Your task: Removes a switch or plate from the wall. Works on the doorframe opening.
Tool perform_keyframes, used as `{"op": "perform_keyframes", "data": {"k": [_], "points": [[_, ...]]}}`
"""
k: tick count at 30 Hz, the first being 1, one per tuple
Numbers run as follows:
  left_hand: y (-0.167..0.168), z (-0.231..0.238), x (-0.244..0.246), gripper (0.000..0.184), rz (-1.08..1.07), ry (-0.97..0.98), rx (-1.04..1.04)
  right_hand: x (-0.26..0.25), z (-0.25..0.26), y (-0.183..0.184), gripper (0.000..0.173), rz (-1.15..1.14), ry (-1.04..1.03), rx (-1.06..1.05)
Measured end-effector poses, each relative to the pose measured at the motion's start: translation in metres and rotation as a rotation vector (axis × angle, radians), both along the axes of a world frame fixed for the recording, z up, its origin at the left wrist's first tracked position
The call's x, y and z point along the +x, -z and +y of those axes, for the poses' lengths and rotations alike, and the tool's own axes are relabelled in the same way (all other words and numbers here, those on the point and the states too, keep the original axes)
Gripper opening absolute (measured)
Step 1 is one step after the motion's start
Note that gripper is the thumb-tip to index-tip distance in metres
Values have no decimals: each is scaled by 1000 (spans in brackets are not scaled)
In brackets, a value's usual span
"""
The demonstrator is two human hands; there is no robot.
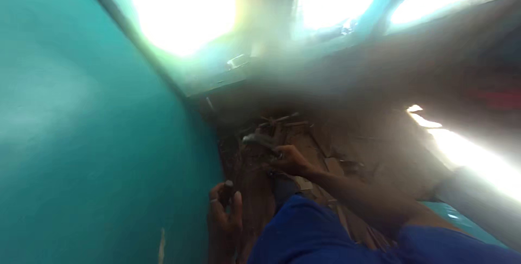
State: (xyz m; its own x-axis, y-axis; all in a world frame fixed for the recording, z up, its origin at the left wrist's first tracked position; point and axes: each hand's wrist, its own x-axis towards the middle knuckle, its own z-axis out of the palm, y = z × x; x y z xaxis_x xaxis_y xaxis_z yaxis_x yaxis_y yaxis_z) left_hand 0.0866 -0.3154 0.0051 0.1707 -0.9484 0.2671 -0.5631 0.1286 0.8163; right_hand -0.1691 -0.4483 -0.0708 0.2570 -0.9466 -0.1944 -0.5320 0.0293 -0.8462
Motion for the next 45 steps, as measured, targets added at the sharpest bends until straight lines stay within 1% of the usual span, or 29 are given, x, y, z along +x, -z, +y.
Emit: {"op": "perform_keyframes", "data": {"k": [1,2,4,6,9,11,14,16,18,20,25,29,31,34,37,39,40,41,43,44,45], "points": [[12,-5,-9,48,28,-6,75,-16,-6,21,33,89,7,109],[22,-11,-15,47,36,-7,153,-29,-13,40,37,164,9,210],[45,-27,-20,38,22,9,270,-48,-27,73,43,272,18,374],[66,-51,-26,34,-8,42,359,-71,-42,96,43,320,60,490],[90,-109,-45,32,2,93,459,-114,-76,119,43,304,158,639],[104,-156,-58,33,-20,96,509,-146,-111,123,47,299,181,671],[118,-226,-73,33,-64,51,551,-189,-180,112,51,317,187,620],[121,-278,-80,35,-123,69,540,-217,-227,99,52,318,238,578],[119,-320,-84,37,-185,73,549,-239,-266,82,52,315,274,544],[111,-358,-88,35,-187,31,511,-257,-310,65,54,312,282,484],[113,-430,-91,34,-175,-70,440,-278,-399,29,53,314,332,373],[116,-506,-78,34,-278,-99,345,-275,-469,17,55,474,307,263],[119,-555,-61,33,-375,-113,324,-271,-508,22,55,585,270,190],[130,-636,-27,34,-544,-166,413,-268,-569,42,57,742,183,84],[128,-706,10,32,-665,-229,482,-267,-640,63,55,823,36,-80],[138,-728,38,29,-682,-292,499,-266,-672,83,51,817,-71,-189],[147,-738,56,27,-704,-322,469,-263,-686,93,51,787,-94,-238],[157,-748,76,27,-728,-333,425,-260,-697,103,57,765,-101,-260],[176,-762,111,28,-772,-323,361,-258,-707,122,78,793,-68,-274],[184,-764,119,28,-768,-324,345,-261,-708,131,83,814,-24,-299],[191,-764,120,28,-732,-337,338,-267,-707,139,83,833,20,-347]]}}
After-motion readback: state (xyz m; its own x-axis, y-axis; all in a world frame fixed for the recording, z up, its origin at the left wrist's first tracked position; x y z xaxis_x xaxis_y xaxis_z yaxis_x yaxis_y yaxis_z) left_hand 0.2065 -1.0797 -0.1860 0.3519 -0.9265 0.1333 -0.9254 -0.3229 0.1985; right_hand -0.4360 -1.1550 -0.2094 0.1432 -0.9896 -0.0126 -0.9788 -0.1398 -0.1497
